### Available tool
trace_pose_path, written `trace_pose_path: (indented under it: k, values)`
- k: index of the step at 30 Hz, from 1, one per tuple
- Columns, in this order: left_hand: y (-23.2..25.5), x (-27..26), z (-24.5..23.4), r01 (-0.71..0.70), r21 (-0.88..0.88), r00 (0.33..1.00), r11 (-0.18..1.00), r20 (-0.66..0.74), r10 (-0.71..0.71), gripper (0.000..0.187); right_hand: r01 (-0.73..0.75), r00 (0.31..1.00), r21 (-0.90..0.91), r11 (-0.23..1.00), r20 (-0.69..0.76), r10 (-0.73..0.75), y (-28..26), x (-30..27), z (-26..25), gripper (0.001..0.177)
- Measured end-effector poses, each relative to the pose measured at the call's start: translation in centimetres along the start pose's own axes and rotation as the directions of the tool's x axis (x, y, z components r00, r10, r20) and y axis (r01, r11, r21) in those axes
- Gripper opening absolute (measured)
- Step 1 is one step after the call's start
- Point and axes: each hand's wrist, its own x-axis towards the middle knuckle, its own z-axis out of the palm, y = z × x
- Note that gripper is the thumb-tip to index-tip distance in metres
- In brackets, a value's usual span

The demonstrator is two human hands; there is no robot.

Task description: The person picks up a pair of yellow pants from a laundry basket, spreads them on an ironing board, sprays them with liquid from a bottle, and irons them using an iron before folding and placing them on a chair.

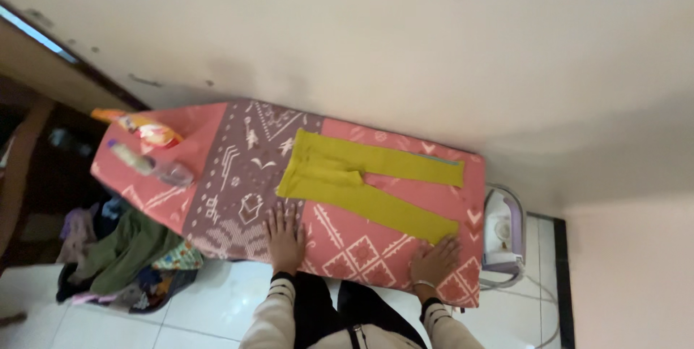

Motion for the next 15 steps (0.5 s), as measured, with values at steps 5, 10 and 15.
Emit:
trace_pose_path:
  k: [5, 10, 15]
  values:
    - [-0.5, -0.7, -0.7, 0.115, -0.038, 0.993, 0.993, -0.012, -0.116, 0.063, 0.187, 0.982, 0.014, 0.982, 0.03, -0.188, -4.7, -1.2, 2.0, 0.082]
    - [-2.7, -0.6, -2.8, 0.192, -0.044, 0.981, 0.98, -0.018, -0.193, 0.065, 0.521, 0.848, -0.058, 0.852, 0.154, -0.508, -10.5, -2.8, 4.5, 0.082]
    - [-7.5, 0.2, -4.1, 0.255, -0.031, 0.965, 0.966, -0.05, -0.256, 0.07, 0.707, 0.686, -0.064, 0.704, 0.303, -0.662, -17.0, -4.7, 6.5, 0.083]
